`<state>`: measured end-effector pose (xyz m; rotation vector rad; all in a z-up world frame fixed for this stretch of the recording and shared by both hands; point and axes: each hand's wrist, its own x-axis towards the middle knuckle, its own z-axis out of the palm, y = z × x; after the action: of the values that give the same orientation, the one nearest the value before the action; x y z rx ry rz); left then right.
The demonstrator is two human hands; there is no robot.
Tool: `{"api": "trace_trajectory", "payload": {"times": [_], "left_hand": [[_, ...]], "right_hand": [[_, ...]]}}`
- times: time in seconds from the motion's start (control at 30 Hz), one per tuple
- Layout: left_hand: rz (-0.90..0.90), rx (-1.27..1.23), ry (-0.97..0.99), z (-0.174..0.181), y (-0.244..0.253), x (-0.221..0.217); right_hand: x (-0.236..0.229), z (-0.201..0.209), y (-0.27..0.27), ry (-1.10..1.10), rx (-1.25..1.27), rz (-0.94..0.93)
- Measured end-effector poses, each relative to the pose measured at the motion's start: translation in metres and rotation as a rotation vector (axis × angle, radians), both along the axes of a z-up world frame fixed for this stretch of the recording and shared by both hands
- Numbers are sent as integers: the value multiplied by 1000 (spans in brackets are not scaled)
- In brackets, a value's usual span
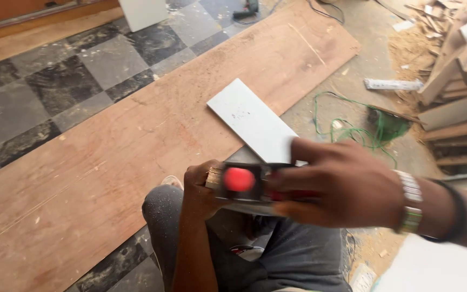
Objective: Smoothing the edges of a wooden board using a hand plane and manual sandpaper blocks.
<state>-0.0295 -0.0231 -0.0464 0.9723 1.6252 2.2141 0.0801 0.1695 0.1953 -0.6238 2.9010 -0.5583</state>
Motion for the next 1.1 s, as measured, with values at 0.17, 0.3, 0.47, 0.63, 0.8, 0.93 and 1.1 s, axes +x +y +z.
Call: {"api": "trace_trajectory", "payload": {"times": [0.17, 0.3, 0.47, 0.63, 0.8, 0.93, 1.1], "left_hand": [[-144, 211, -89, 21, 4, 1], [-143, 213, -98, 19, 6, 3], [-110, 227, -130, 13, 9, 1], [20, 95, -7, -3, 12, -2], [77, 14, 30, -21, 17, -4], [-109, 98, -371, -32, 28, 3], [-168, 198, -176, 3, 20, -7]], "right_hand": [[143, -24, 112, -172, 191, -394], [211, -37, 162, -80, 79, -413], [110, -17, 86, -82, 133, -430], [-42, 1, -17, 43, 163, 32], [-67, 3, -33, 137, 24, 75], [-19, 2, -6, -5, 79, -41], [99, -4, 62, -64, 124, -289]]}}
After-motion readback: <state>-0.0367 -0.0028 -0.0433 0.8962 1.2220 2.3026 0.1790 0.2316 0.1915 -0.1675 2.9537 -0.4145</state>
